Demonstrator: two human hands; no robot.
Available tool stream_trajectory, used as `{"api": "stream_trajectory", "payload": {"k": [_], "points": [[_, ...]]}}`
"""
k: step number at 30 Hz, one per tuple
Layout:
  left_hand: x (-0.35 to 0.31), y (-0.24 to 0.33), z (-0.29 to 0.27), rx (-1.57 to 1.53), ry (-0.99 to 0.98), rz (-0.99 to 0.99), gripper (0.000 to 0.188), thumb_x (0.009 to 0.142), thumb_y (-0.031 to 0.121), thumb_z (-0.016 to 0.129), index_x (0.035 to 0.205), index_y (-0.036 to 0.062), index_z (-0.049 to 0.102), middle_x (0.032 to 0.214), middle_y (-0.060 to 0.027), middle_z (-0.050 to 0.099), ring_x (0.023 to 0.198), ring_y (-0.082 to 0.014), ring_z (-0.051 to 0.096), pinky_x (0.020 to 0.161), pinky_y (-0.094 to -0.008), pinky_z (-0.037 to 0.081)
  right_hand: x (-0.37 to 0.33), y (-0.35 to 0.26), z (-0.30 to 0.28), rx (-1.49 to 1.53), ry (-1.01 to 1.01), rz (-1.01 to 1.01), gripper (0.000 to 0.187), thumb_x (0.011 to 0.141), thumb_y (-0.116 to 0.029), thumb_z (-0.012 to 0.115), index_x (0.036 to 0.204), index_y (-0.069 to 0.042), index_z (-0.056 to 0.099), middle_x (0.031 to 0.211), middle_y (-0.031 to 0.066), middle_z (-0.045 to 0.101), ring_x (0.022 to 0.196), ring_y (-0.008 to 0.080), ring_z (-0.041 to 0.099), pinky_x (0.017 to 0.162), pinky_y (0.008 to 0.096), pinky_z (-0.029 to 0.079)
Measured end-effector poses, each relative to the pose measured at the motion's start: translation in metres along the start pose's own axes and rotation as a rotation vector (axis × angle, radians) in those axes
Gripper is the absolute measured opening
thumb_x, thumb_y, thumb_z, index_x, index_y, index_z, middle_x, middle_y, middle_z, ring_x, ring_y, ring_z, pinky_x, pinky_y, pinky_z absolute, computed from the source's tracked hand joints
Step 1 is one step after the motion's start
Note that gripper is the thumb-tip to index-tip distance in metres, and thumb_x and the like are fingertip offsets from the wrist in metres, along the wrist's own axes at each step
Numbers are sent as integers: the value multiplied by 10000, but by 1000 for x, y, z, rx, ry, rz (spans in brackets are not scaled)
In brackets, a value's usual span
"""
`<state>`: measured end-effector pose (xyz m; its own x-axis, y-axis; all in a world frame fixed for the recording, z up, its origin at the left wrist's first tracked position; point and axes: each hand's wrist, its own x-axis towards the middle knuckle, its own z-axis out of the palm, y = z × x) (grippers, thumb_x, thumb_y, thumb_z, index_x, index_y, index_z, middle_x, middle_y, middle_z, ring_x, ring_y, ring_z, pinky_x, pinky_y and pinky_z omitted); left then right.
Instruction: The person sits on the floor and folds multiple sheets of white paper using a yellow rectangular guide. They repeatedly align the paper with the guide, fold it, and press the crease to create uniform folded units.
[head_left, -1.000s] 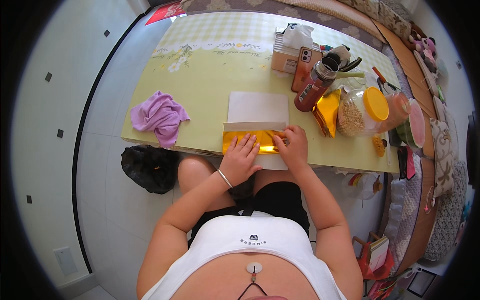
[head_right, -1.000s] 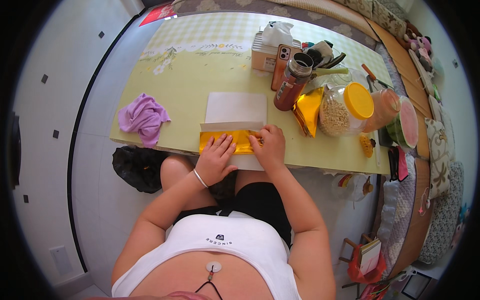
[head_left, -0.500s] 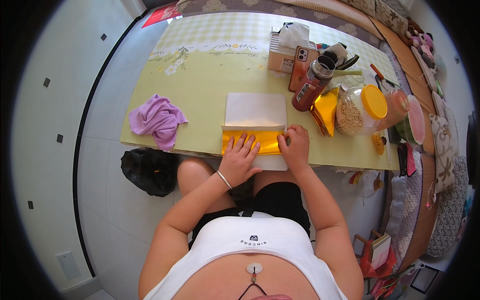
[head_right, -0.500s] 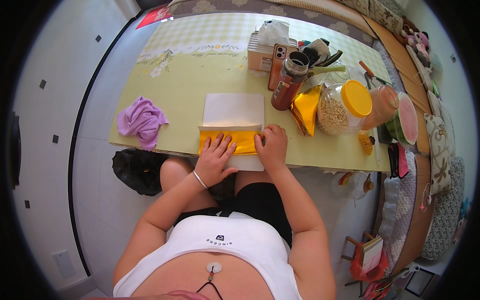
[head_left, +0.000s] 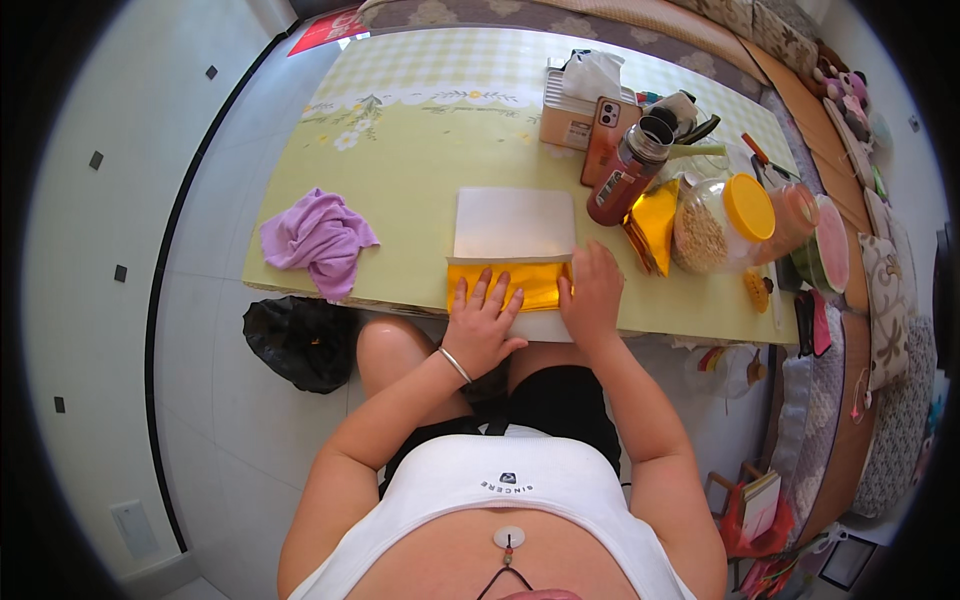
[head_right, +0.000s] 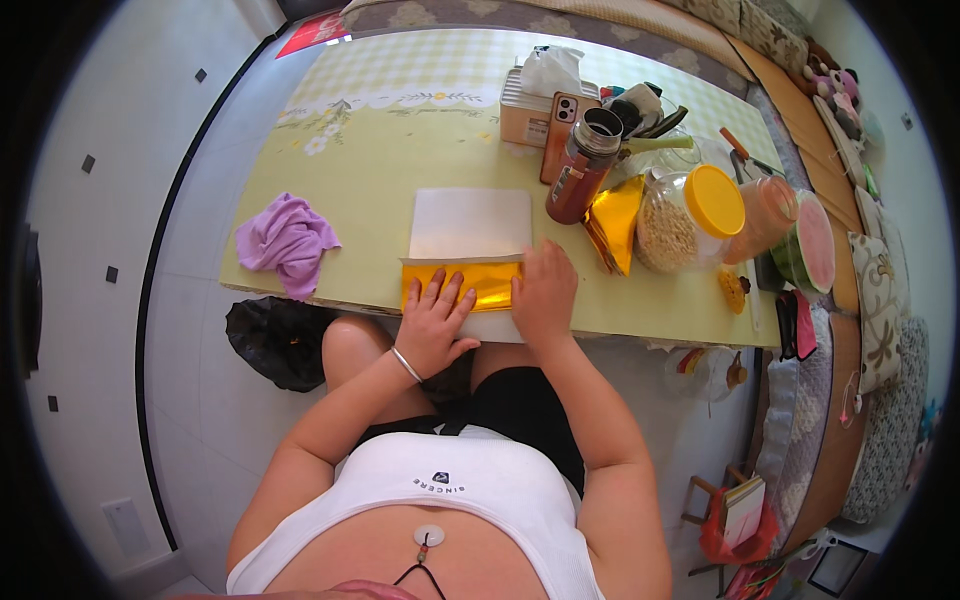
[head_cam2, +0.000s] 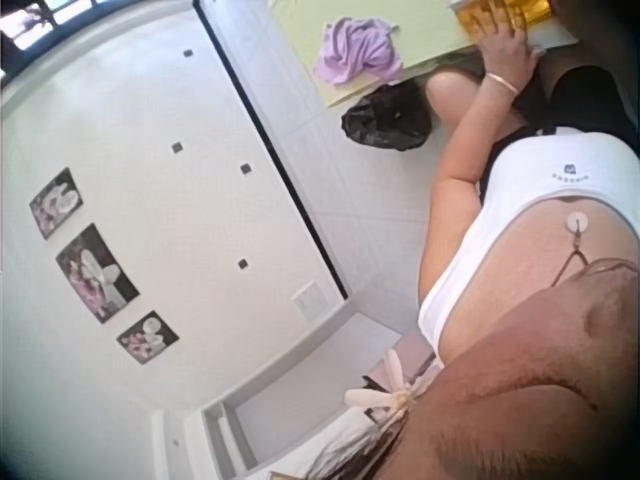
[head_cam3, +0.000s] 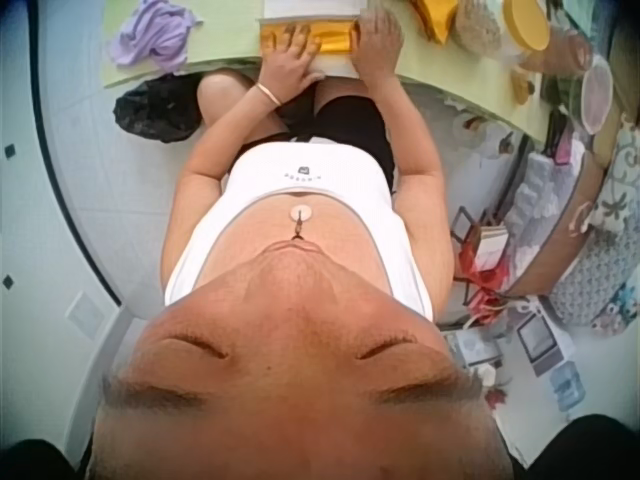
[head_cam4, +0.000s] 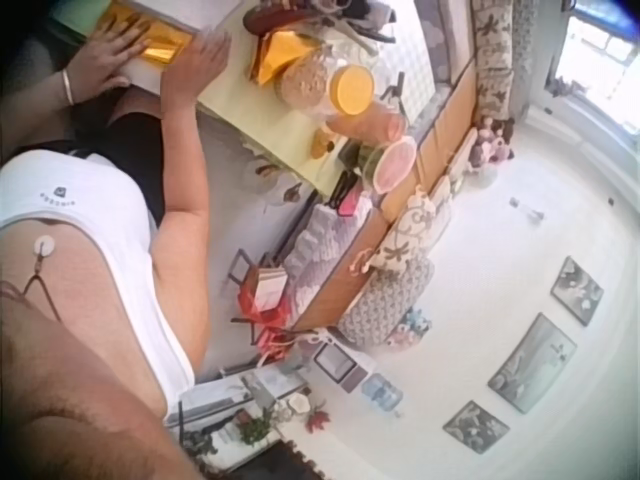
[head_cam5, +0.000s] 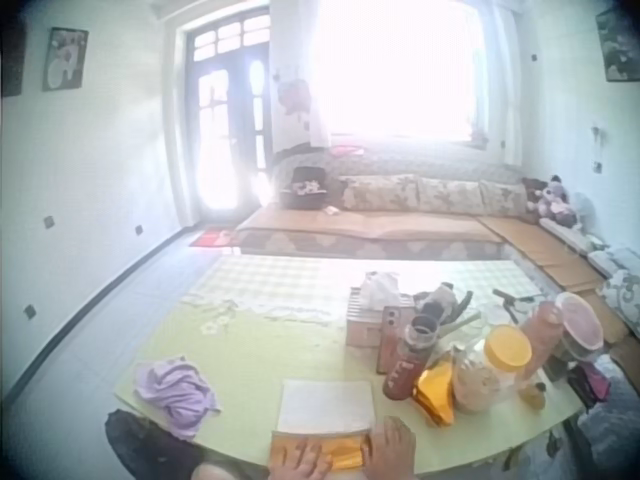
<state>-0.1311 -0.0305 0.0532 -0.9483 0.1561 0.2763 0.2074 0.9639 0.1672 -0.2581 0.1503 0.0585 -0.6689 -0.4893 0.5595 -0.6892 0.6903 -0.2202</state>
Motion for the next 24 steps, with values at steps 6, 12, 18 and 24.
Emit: {"api": "stream_trajectory", "payload": {"k": [6, 12, 18, 24], "points": [[-8, -3, 0, -16, -147, -12, 956, 828, 654, 644, 1547, 76, 390, 1653, -193, 239, 1545, -394, 165, 1203, -626, 127, -21, -35, -12, 210, -467, -270, 788, 916, -465, 625, 1528, -26, 392, 1619, 180, 334, 1517, 325, 289, 1244, 467, 192], [-35, -39, -18, 36, -182, -130, 904, 886, 550, 639, 1550, 10, 350, 1661, -206, 229, 1548, -353, 198, 1225, -605, 73, -31, 14, -21, 95, -533, -205, 749, 944, -412, 594, 1544, -26, 367, 1632, 149, 324, 1522, 283, 287, 1243, 448, 208], [-23, -41, -21, 62, 131, -54, 493, 835, 213, 637, 1279, 0, 629, 1294, -201, 583, 1293, -373, 516, 1161, -614, 275, -9, -5, -34, -82, -490, -305, 598, 883, -236, 601, 1406, 43, 524, 1468, 219, 520, 1393, 327, 468, 1219, 518, 244], [7, -58, -27, 279, 205, 153, 260, 875, 124, 571, 1051, -3, 715, 968, -118, 671, 1094, -332, 613, 1138, -609, 314, -7, 1, -18, -152, -316, -400, 398, 834, -142, 586, 1182, 42, 642, 1248, 222, 645, 1214, 355, 587, 1154, 511, 343]]}}
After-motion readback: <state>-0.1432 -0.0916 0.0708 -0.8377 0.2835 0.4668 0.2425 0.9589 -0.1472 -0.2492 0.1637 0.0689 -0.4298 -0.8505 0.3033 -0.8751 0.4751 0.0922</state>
